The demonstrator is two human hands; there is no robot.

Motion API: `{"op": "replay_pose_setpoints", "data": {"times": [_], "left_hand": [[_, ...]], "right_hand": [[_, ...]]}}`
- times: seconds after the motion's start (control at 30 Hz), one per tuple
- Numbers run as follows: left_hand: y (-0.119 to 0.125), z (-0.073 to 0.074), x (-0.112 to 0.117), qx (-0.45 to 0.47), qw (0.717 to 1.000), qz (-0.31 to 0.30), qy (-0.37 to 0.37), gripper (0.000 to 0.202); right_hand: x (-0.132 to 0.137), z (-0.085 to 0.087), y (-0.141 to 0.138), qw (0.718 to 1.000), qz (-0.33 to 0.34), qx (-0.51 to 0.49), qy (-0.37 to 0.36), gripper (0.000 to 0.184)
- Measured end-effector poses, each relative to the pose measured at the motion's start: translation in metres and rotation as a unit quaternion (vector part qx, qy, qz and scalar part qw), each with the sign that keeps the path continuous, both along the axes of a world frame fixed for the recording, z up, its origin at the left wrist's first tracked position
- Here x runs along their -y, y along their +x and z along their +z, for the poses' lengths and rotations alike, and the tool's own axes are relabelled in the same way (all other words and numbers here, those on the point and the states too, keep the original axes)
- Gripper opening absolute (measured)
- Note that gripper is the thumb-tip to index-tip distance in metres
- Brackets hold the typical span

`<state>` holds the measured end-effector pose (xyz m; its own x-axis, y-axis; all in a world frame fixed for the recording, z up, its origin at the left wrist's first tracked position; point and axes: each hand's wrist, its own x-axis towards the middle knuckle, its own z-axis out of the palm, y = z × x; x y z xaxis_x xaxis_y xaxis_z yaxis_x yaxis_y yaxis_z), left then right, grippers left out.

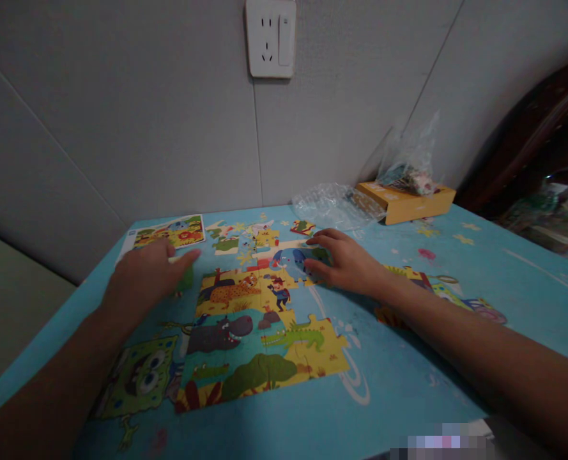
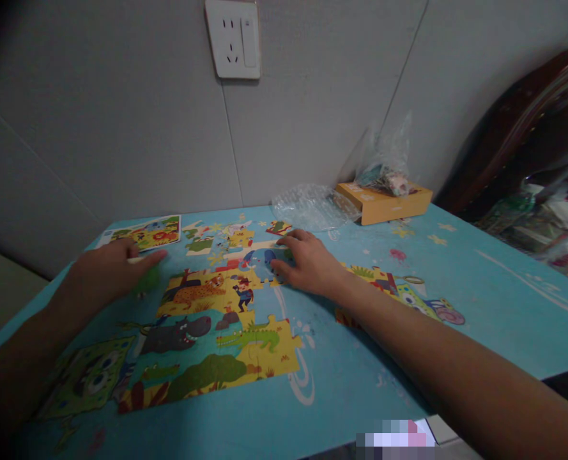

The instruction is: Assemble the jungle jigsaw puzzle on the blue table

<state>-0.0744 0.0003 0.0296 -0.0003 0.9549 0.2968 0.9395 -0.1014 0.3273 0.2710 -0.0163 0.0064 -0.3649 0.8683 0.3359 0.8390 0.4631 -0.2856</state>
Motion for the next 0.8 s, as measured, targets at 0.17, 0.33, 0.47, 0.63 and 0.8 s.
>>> {"op": "replay_pose_setpoints", "data": {"times": [0.17, 0.33, 0.47, 0.63, 0.8], "left_hand": [[0.042, -0.004, 0.019, 0.271, 0.957, -0.041, 0.099, 0.022], [0.069, -0.025, 0.036, 0.326, 0.92, -0.208, -0.061, 0.019], [0.08, -0.025, 0.052, 0.31, 0.909, -0.271, -0.07, 0.017], [0.079, -0.027, 0.056, 0.339, 0.877, -0.311, -0.139, 0.029], [0.068, -0.028, 0.047, 0.199, 0.926, -0.318, -0.047, 0.045]], "right_hand": [[0.013, 0.011, -0.015, 0.997, 0.037, -0.06, 0.014, 0.025], [0.034, 0.012, -0.04, 0.979, 0.126, -0.15, -0.064, 0.025], [0.046, 0.009, -0.055, 0.945, 0.178, -0.213, -0.175, 0.02], [0.045, 0.004, -0.058, 0.928, 0.155, -0.255, -0.224, 0.029], [0.034, -0.003, -0.051, 0.911, 0.097, -0.316, -0.248, 0.026]]}}
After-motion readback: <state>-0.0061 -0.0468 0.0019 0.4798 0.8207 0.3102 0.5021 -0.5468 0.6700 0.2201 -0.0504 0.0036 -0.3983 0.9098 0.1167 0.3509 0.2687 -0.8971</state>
